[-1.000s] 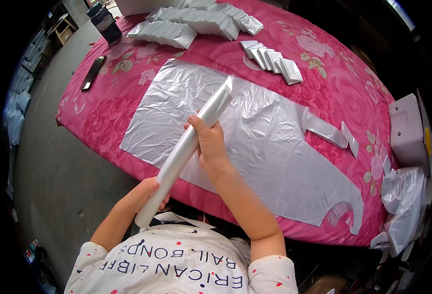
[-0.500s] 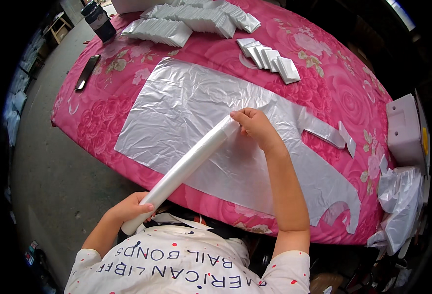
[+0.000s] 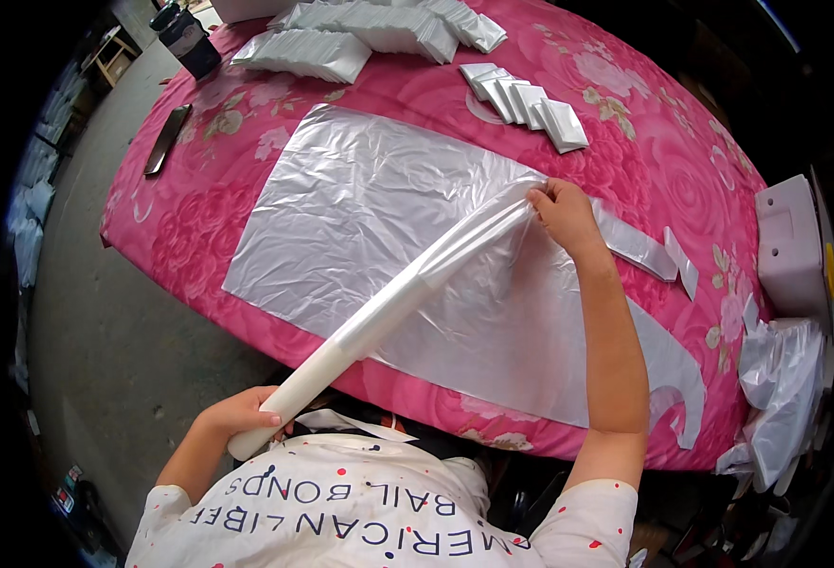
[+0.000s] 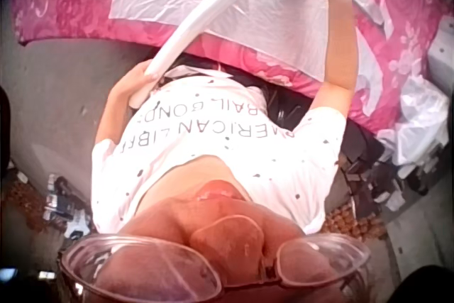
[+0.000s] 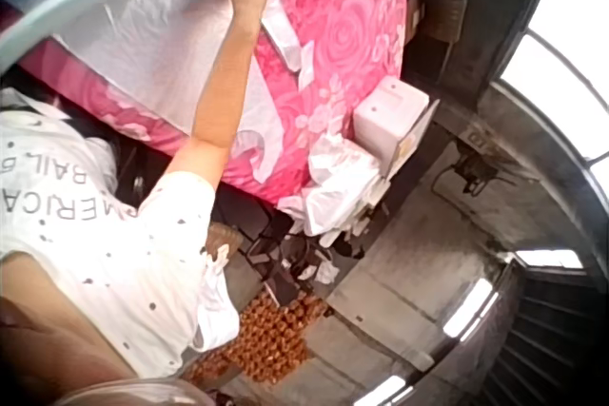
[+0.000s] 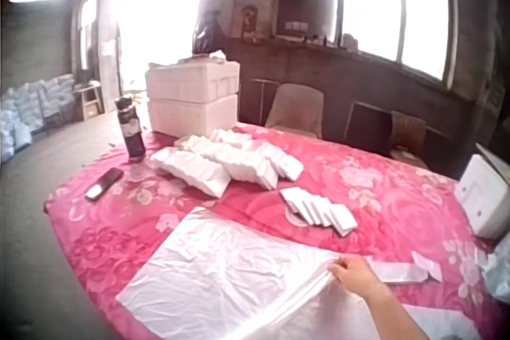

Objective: The person repeatedly unrolls a clear plastic film, places small white rectangular items onto it, folds the film around each item, and stacks the wrapped units on a pink floral tablecloth. The person handles the items one at a time and accumulates a growing pile of wrapped packages.

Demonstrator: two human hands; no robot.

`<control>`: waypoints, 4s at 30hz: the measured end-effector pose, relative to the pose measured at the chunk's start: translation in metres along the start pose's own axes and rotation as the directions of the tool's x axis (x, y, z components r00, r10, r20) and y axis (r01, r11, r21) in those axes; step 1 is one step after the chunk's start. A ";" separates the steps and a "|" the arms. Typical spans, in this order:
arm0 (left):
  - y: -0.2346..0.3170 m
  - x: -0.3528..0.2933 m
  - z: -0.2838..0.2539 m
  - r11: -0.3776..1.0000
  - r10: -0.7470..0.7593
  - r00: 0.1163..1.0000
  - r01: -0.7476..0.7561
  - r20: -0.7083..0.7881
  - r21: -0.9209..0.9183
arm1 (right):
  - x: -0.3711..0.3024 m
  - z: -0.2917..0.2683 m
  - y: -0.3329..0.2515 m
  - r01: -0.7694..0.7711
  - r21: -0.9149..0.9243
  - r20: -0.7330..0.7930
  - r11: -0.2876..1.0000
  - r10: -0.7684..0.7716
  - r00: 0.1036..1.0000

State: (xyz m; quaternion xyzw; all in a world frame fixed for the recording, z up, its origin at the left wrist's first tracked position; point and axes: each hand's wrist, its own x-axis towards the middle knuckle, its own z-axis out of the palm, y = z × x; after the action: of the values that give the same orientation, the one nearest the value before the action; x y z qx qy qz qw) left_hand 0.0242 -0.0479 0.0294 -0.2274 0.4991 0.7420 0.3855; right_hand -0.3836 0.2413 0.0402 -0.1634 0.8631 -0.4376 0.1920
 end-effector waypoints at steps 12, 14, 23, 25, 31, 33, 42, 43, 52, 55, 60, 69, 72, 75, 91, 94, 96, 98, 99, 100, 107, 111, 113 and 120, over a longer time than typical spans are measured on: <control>0.044 -0.001 -0.036 0.825 -0.183 0.949 0.007 0.257 0.564 | 0.021 -0.045 0.053 0.047 -0.118 -0.149 0.992 -0.064 0.987; 0.090 0.010 -0.013 0.702 -0.043 0.968 -0.147 0.247 0.696 | 0.018 -0.026 0.029 0.042 -0.127 -0.108 0.991 -0.056 0.993; 0.157 0.091 0.031 -0.273 0.645 0.636 -0.327 0.424 0.905 | 0.025 0.014 -0.002 0.138 -0.111 0.074 0.984 -0.130 0.989; 0.148 0.108 0.039 -0.479 0.684 0.377 -0.412 0.624 0.775 | 0.025 0.016 -0.004 0.141 -0.124 0.082 0.982 -0.131 0.988; 0.105 0.128 0.062 -0.487 0.428 0.506 -0.569 0.749 0.663 | 0.033 0.016 -0.001 0.138 -0.139 0.149 0.981 -0.117 0.982; 0.096 0.130 0.063 -0.451 0.414 0.557 -0.562 0.720 0.694 | 0.036 0.015 0.000 0.137 -0.123 0.158 0.983 -0.117 0.980; 0.083 0.124 0.068 -0.412 0.428 0.590 -0.546 0.684 0.729 | 0.012 0.017 -0.020 0.233 -0.101 -0.095 0.967 -0.242 0.966; 0.079 0.122 0.069 -0.407 0.444 0.593 -0.534 0.671 0.741 | -0.005 0.020 -0.032 0.217 -0.084 -0.048 0.973 -0.222 0.974; 0.062 0.116 0.084 -0.402 0.485 0.638 -0.444 0.598 0.801 | -0.160 0.075 -0.037 0.520 -0.308 0.330 0.797 -0.423 0.844; 0.057 0.115 0.084 -0.362 0.474 0.675 -0.436 0.566 0.824 | -0.144 0.072 -0.034 0.542 -0.381 0.288 0.749 -0.460 0.840; 0.057 0.114 0.084 -0.350 0.466 0.692 -0.428 0.551 0.833 | -0.077 0.053 -0.023 0.542 -0.529 0.160 0.653 -0.550 0.819; 0.063 0.114 0.077 -0.344 0.501 0.603 -0.519 0.621 0.782 | 0.008 0.017 -0.008 0.495 -0.674 0.036 0.548 -0.645 0.763; 0.066 0.115 0.059 -0.339 0.570 0.483 -0.599 0.665 0.725 | -0.015 0.034 -0.020 0.493 -0.734 -0.012 0.468 -0.734 0.679; 0.070 0.112 0.047 -0.428 0.565 0.427 -0.579 0.706 0.694 | -0.060 0.058 -0.025 0.675 -0.438 0.165 0.594 -0.685 0.709; 0.122 0.109 0.046 -0.239 0.718 0.372 -0.661 0.588 0.711 | -0.125 0.104 -0.016 0.668 -0.289 0.132 0.685 -0.663 0.737; 0.128 0.119 0.040 -0.336 0.637 0.517 -0.481 0.572 0.810 | -0.126 0.106 -0.016 0.657 -0.280 0.085 0.700 -0.663 0.744; 0.118 0.133 0.033 -0.374 0.676 0.484 -0.424 0.556 0.825 | -0.127 0.107 -0.018 0.656 -0.314 0.081 0.687 -0.669 0.739; 0.118 0.139 0.033 -0.395 0.704 0.447 -0.399 0.552 0.828 | -0.130 0.106 -0.018 0.642 -0.338 0.076 0.688 -0.660 0.747; 0.119 0.140 0.034 -0.397 0.714 0.429 -0.401 0.553 0.825 | -0.132 0.105 -0.018 0.631 -0.344 0.076 0.695 -0.650 0.756; 0.120 0.141 0.035 -0.399 0.724 0.412 -0.403 0.553 0.824 | -0.132 0.103 -0.018 0.621 -0.349 0.076 0.702 -0.640 0.765; 0.130 0.143 0.040 0.049 0.802 0.539 -0.488 0.257 0.871 | -0.116 0.095 -0.026 0.334 0.035 0.018 0.942 -0.334 0.942; 0.138 0.144 0.044 0.584 0.774 0.624 -0.640 -0.107 0.500 | -0.089 0.086 0.005 0.428 0.030 0.095 0.903 -0.428 0.899; 0.136 0.145 0.040 0.495 0.855 0.498 -0.699 -0.144 0.516 | -0.087 0.086 -0.007 0.061 0.262 0.165 0.963 -0.107 0.980; 0.128 0.143 0.065 -0.209 0.837 0.393 -0.412 0.380 0.887 | -0.070 0.075 -0.033 -0.289 0.123 0.325 0.949 0.237 0.916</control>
State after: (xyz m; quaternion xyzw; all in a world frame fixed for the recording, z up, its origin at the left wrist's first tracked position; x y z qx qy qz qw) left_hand -0.1606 0.0348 0.0247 0.2089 0.9185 0.3160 -0.1136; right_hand -0.2833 0.2022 0.0399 -0.0945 0.7969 -0.4484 0.3938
